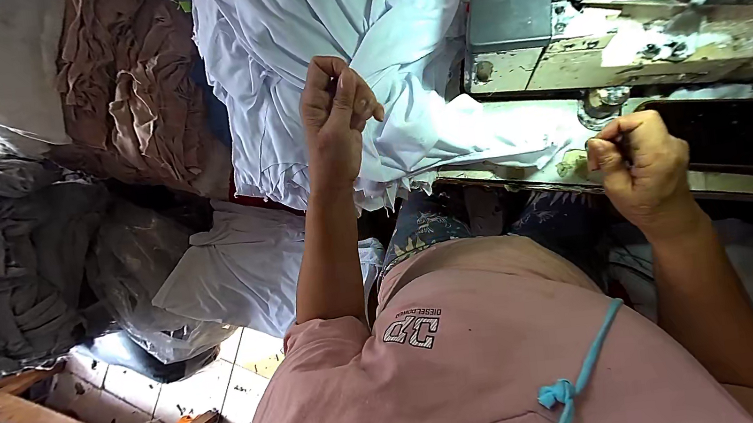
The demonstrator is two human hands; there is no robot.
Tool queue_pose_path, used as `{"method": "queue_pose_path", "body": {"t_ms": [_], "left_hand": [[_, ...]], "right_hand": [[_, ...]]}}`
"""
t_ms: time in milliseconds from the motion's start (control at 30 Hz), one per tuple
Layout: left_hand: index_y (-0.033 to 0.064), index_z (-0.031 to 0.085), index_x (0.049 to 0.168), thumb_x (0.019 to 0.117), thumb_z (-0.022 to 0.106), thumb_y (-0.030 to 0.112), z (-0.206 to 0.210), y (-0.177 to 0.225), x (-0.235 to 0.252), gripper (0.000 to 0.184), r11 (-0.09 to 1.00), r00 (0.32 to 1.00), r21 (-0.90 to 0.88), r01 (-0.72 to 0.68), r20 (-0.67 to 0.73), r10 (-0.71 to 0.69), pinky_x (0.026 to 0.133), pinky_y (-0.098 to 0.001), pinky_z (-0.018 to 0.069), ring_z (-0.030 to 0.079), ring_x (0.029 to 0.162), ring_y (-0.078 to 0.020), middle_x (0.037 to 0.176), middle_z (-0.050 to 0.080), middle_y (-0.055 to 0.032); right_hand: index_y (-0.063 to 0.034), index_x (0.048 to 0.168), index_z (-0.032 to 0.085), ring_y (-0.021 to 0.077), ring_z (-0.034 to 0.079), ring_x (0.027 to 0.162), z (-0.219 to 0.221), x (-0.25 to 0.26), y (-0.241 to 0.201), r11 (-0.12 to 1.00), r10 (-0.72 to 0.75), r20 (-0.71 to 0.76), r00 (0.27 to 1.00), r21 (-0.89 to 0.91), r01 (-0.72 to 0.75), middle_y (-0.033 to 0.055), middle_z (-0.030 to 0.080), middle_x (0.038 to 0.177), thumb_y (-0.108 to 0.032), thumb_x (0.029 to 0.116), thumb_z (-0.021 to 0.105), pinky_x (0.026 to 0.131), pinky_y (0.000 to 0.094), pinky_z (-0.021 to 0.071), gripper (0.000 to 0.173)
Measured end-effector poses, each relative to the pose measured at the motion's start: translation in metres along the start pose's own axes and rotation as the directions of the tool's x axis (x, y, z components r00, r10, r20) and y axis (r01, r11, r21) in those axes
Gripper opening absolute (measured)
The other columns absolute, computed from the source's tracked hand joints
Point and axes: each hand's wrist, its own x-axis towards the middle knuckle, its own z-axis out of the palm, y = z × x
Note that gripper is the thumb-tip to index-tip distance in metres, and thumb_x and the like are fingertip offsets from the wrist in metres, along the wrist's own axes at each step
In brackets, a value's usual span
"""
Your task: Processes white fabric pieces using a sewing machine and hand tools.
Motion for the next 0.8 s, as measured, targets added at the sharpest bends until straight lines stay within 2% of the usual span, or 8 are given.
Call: {"method": "queue_pose_path", "body": {"t_ms": [100,167,267,367,467,633,700,800], "left_hand": [[0.0169,0.057,0.097,0.1031,0.047,0.012,0.006,0.008,-0.015,0.014,0.98,0.952,0.084,0.18,0.235,-0.195,0.059,-0.0214,0.0519,0.058,0.061,-0.0006,0.073,0.06,0.011],[0.0069,0.059,0.098,0.1003,0.053,0.01,0.03,0.008,-0.026,0.008,0.946,0.856,0.179,0.269,0.405,-0.32,0.048,-0.0163,0.0464,0.053,0.054,0.0019,0.076,0.062,0.005],[-0.0062,0.066,0.105,0.1016,0.057,0.008,0.067,-0.012,-0.039,0.017,0.916,0.715,0.255,0.309,0.573,-0.401,0.053,-0.0167,0.0471,0.055,0.061,0.0,0.089,0.067,-0.0052],[-0.0063,0.065,0.109,0.1065,0.047,0.008,0.106,-0.037,-0.05,0.023,0.824,0.694,0.095,0.558,0.491,-0.527,0.048,-0.0171,0.047,0.054,0.053,-0.0007,0.078,0.068,-0.0021],[0.0003,0.063,0.116,0.1097,0.039,0.013,0.134,-0.047,-0.05,0.028,0.604,0.629,-0.215,0.767,0.435,-0.644,0.048,-0.016,0.0464,0.053,0.052,-0.0008,0.079,0.068,0.0006],[0.0086,0.062,0.095,0.1114,0.039,0.029,0.154,-0.05,-0.04,0.035,0.237,0.44,-0.453,0.86,0.42,-0.794,0.042,-0.0168,0.0426,0.053,0.048,-0.0033,0.073,0.066,-0.0006],[0.0066,0.064,0.101,0.1124,0.035,0.027,0.156,-0.048,-0.042,0.037,0.318,0.507,-0.45,0.834,0.398,-0.765,0.043,-0.0161,0.0432,0.053,0.048,-0.0026,0.076,0.069,-0.0012],[0.0014,0.061,0.11,0.1134,0.023,0.025,0.146,-0.041,-0.039,0.045,0.656,0.657,-0.158,0.738,0.393,-0.644,0.045,-0.0171,0.0459,0.057,0.051,-0.0024,0.084,0.073,-0.003]], "right_hand": [[0.0106,0.108,0.054,0.0219,0.063,0.07,0.0,0.003,0.003,0.999,0.019,-0.017,1.0,-0.026,-0.019,0.0204,0.061,0.082,-0.014,0.1079,0.048,0.067,0.0336,0.0551,0.025],[0.0083,0.108,0.052,0.0116,0.06,0.07,-0.004,0.004,0.008,0.996,0.061,-0.062,0.996,0.065,-0.057,0.0121,0.059,0.081,-0.016,0.1079,0.048,0.068,0.0264,0.0537,0.024],[-0.0051,0.11,0.049,-0.0021,0.057,0.069,-0.004,0.002,0.011,0.955,0.126,-0.107,0.986,0.284,-0.091,-0.0055,0.058,0.083,-0.018,0.1073,0.05,0.065,0.0173,0.0513,0.013],[-0.0142,0.109,0.048,-0.0039,0.058,0.067,0.0,0.001,0.005,0.895,0.174,-0.124,0.977,0.434,-0.104,-0.0126,0.059,0.083,-0.014,0.1054,0.051,0.061,0.0146,0.0511,0.005],[-0.0183,0.108,0.048,-0.0038,0.059,0.065,0.003,0.001,-0.002,0.846,0.198,-0.126,0.972,0.523,-0.104,-0.0145,0.061,0.081,-0.012,0.1041,0.051,0.057,0.013,0.0502,0.008],[-0.0191,0.107,0.048,-0.003,0.057,0.062,0.004,-0.001,-0.008,0.81,0.199,-0.102,0.975,0.577,-0.104,-0.0145,0.06,0.079,-0.013,0.1039,0.052,0.055,0.0134,0.049,0.008],[-0.019,0.107,0.048,-0.0031,0.057,0.062,0.004,-0.002,-0.008,0.81,0.195,-0.101,0.976,0.578,-0.102,-0.0146,0.061,0.079,-0.012,0.1033,0.052,0.056,0.0133,0.049,0.009],[-0.0191,0.108,0.048,-0.0036,0.058,0.064,0.004,-0.004,-0.007,0.825,0.179,-0.096,0.979,0.557,-0.096,-0.0151,0.06,0.08,-0.013,0.1039,0.052,0.058,0.0136,0.05,0.008]]}}
